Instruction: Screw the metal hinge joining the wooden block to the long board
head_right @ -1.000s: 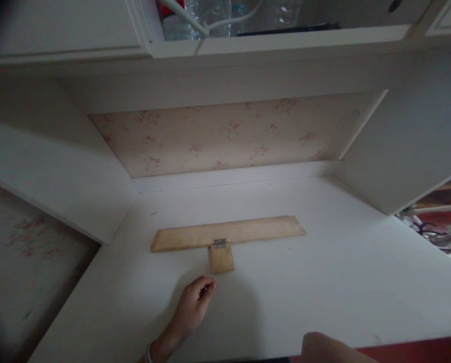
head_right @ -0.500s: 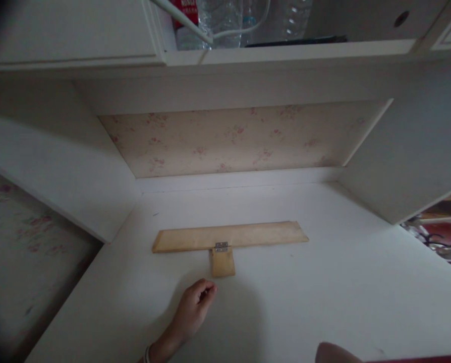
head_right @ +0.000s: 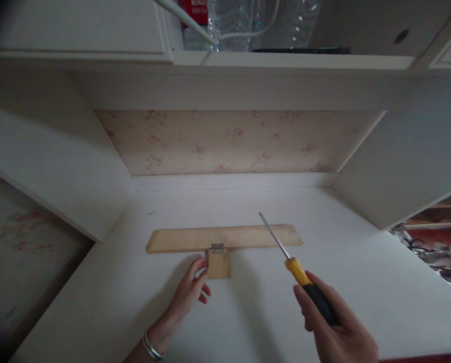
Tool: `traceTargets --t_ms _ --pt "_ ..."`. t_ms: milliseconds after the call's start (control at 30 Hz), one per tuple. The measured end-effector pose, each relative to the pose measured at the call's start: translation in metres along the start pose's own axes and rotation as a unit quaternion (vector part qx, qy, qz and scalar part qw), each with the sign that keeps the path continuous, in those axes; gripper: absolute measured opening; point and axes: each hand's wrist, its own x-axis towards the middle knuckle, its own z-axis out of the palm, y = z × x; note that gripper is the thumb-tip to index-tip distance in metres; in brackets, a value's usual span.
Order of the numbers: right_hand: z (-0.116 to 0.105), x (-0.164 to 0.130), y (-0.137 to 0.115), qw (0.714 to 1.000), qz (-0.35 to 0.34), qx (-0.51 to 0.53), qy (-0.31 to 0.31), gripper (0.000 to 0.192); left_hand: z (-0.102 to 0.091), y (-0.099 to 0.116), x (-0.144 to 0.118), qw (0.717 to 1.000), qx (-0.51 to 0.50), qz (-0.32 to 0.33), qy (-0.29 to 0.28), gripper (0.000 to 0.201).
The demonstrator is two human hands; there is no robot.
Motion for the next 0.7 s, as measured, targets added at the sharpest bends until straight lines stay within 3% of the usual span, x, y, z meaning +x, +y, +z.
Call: traceTargets --t_ms 133,333,533,700 --pt "0.005 0.005 -0.008 0.998 0.057 -0.024 -0.029 0.056 0.002 0.005 0.012 1.0 0.006 -0.012 -0.017 0.051" --pt "0.023 0.011 -0.021 0.999 -0.023 0.025 0.007 0.043 0.004 0.006 0.029 0.998 0.036 -0.001 -0.053 0.035" --pt "0.07 0.025 -0.046 0.986 -0.115 0.12 0.014 0.029 0.003 0.0 0.037 0.998 0.035 0.001 -0.044 0.034" --pt "0.115 0.035 -0.065 0.956 -0.09 0.272 -0.063 0.03 -0.001 0.001 0.041 0.999 0.01 -0.025 -0.045 0.037"
